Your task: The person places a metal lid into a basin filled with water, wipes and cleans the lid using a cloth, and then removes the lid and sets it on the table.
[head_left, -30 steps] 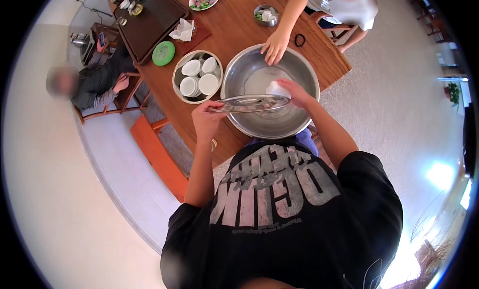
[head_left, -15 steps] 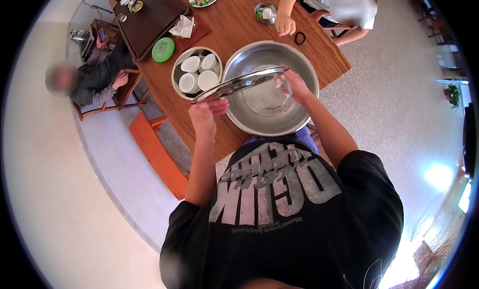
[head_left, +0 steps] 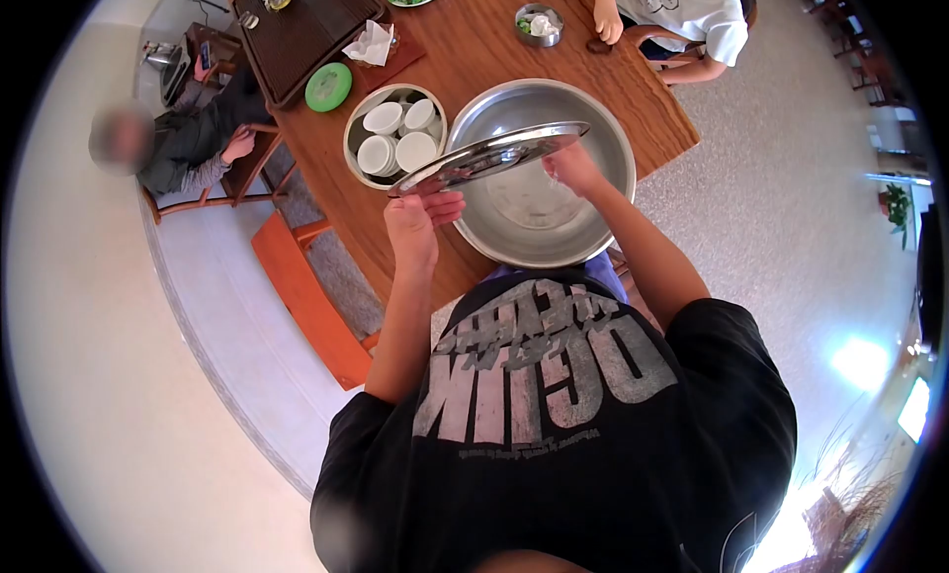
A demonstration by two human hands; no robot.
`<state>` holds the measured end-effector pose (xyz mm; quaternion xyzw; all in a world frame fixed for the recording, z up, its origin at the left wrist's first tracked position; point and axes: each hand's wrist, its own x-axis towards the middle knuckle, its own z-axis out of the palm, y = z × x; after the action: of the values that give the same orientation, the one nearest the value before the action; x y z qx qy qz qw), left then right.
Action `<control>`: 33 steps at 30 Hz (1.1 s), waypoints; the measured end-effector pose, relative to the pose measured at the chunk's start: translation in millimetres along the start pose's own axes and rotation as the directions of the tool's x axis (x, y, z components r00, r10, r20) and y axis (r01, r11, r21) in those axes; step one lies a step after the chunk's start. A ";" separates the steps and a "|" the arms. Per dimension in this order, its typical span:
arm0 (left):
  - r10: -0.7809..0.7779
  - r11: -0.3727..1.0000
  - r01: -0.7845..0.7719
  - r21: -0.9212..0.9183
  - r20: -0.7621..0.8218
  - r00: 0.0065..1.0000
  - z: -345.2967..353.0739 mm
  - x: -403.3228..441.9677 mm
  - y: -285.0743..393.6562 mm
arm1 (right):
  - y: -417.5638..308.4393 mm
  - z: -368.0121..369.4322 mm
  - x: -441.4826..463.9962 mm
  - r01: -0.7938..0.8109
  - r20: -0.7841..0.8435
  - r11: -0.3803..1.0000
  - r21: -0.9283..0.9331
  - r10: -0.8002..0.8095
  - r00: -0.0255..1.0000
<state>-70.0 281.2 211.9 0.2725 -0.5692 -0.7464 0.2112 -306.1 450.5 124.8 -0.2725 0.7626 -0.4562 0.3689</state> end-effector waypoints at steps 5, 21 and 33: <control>-0.004 0.999 0.005 -0.033 0.018 1.000 -2.0 -1.4 -3.0 | -0.6 15.0 -2.9 0.199 -0.216 0.920 -0.339 -0.282 0.935; -0.136 0.917 0.149 -0.369 0.061 0.989 6.7 -7.6 8.6 | -13.5 9.2 -17.9 -0.115 -0.186 0.799 0.590 0.273 0.944; -0.355 0.807 0.369 -0.461 0.121 0.927 -3.3 13.8 -41.0 | 14.3 -15.5 -18.5 -0.175 -0.091 0.748 0.640 0.300 0.950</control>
<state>-78.6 281.0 169.4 0.3046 -0.3092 -0.8933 0.1170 -309.1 478.3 122.6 0.0089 0.6277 -0.6556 0.4196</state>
